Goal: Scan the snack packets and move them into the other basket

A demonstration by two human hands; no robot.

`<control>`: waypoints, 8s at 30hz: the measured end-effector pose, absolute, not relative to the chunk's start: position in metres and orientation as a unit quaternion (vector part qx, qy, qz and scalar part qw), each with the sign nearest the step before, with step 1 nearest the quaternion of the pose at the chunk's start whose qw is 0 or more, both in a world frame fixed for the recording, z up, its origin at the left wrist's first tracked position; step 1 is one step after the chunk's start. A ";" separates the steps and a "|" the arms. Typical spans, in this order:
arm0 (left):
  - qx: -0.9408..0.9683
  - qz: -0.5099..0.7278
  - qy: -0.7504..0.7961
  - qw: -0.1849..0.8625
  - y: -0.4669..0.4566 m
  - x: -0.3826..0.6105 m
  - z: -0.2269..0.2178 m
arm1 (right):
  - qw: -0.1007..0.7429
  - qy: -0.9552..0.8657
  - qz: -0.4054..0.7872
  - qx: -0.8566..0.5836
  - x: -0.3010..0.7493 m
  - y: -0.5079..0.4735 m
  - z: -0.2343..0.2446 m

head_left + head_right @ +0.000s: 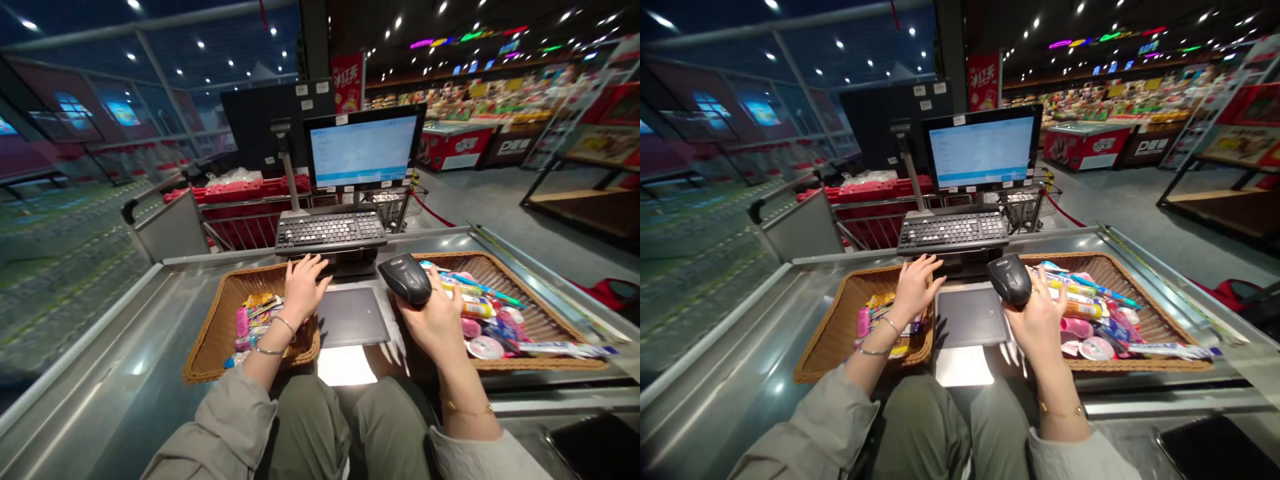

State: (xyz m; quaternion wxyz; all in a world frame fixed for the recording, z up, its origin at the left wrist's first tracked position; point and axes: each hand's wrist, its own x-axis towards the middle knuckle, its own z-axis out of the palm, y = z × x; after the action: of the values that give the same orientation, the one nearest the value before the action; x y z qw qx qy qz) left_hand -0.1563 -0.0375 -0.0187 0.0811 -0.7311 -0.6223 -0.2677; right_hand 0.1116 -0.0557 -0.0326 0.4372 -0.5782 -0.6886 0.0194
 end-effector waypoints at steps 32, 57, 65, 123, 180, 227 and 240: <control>-0.857 0.050 -0.510 0.050 -0.028 -0.278 -0.142 | 0.249 -0.839 0.102 -0.473 0.029 -0.038 -0.097; -0.836 0.031 -0.545 0.052 -0.035 -0.256 -0.177 | 0.262 -0.833 0.126 -0.471 0.032 -0.036 -0.107; -0.839 0.018 -0.542 0.048 -0.041 -0.254 -0.165 | 0.270 -0.831 0.120 -0.471 0.032 -0.036 -0.108; -0.772 -0.351 -0.529 0.002 -0.082 -0.206 -0.068 | 0.382 -0.809 0.042 -0.446 0.054 -0.067 -0.058; -0.773 -0.212 -0.587 0.111 -0.081 -0.211 -0.060 | 0.378 -0.810 0.066 -0.443 0.056 -0.069 -0.054; -0.759 -0.346 -0.514 0.200 -0.074 -0.202 -0.057 | 0.390 -0.831 0.000 -0.398 0.048 -0.083 -0.040; -0.762 -0.266 -0.579 0.114 -0.079 -0.215 -0.075 | 0.380 -0.830 0.006 -0.410 0.050 -0.081 -0.047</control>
State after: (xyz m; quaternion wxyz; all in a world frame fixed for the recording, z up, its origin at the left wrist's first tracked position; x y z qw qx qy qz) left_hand -0.2148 -0.0790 -0.0748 0.1143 -0.7624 -0.5787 -0.2660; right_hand 0.0497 -0.0807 -0.0472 0.3795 -0.4096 -0.8295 0.0064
